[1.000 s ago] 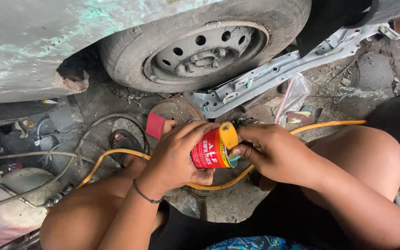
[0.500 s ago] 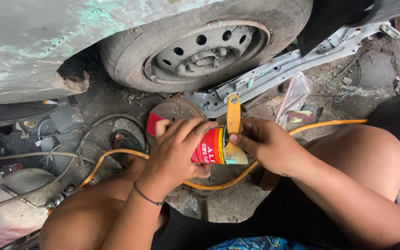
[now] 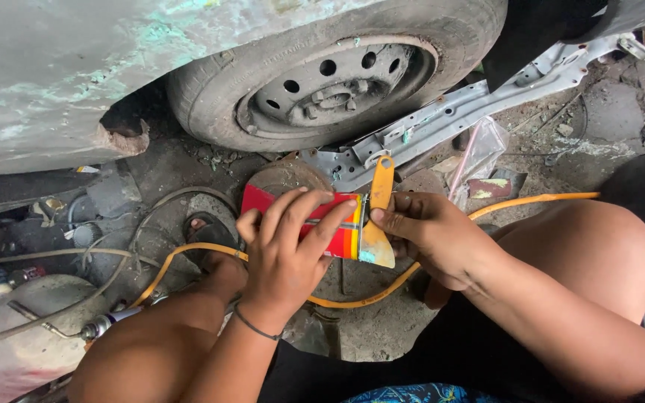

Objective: The person applies a light green body filler to the lower side panel of a car using a small yellow scraper and a red mixing board. They then open a can of filler, scoop some onto the scraper, and continue applying it to the vehicle's surface.

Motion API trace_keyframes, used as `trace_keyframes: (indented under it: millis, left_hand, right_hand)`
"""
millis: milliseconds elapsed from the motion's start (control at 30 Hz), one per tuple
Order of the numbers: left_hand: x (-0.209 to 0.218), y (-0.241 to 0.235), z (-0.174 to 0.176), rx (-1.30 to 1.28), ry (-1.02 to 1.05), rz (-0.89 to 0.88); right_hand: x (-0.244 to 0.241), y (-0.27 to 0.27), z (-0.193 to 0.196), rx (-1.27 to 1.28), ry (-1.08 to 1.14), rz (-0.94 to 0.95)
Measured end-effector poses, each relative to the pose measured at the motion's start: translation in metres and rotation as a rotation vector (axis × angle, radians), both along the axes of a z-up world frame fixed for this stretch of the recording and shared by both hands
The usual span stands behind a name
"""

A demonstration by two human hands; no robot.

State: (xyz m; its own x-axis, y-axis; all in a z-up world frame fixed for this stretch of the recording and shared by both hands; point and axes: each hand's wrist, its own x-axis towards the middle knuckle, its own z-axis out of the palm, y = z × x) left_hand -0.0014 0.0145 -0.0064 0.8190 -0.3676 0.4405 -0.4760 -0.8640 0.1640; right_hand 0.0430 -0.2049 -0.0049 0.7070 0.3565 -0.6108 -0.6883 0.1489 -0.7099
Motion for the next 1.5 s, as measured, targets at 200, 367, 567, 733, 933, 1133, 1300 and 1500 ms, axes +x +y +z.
trace_keyframes:
  millis: [200, 367, 567, 733, 933, 1133, 1300, 1500]
  left_hand:
    - [0.002, -0.007, -0.008, -0.048, -0.241, 0.036]
    - [0.003, -0.009, -0.008, -0.069, -0.375, 0.031]
    - [0.002, -0.011, -0.011, -0.126, -0.461, -0.077]
    - [0.002, -0.019, -0.005, -0.14, -0.517, -0.06]
    - [0.004, -0.019, 0.0, -0.057, -0.546, -0.043]
    - [0.009, -0.026, -0.007, 0.0, -0.576, 0.002]
    - [0.013, -0.029, -0.005, 0.018, -0.598, 0.012]
    - [0.017, -0.031, -0.003, 0.02, -0.615, 0.018]
  right_hand:
    - [-0.003, -0.001, 0.006, 0.147, 0.003, -0.041]
    - [-0.003, -0.002, 0.012, 0.243, 0.279, -0.111]
    - [-0.006, 0.005, 0.04, 0.279, 0.222, -0.178]
    - [-0.016, -0.008, 0.021, 0.404, 0.308, -0.21]
    - [-0.016, -0.012, 0.022, 0.355, 0.438, -0.325]
    - [-0.011, -0.015, 0.02, 0.396, 0.48, -0.369]
    - [-0.004, -0.01, 0.038, 0.331, 0.486, -0.429]
    - [-0.004, -0.01, 0.035, 0.392, 0.488, -0.44]
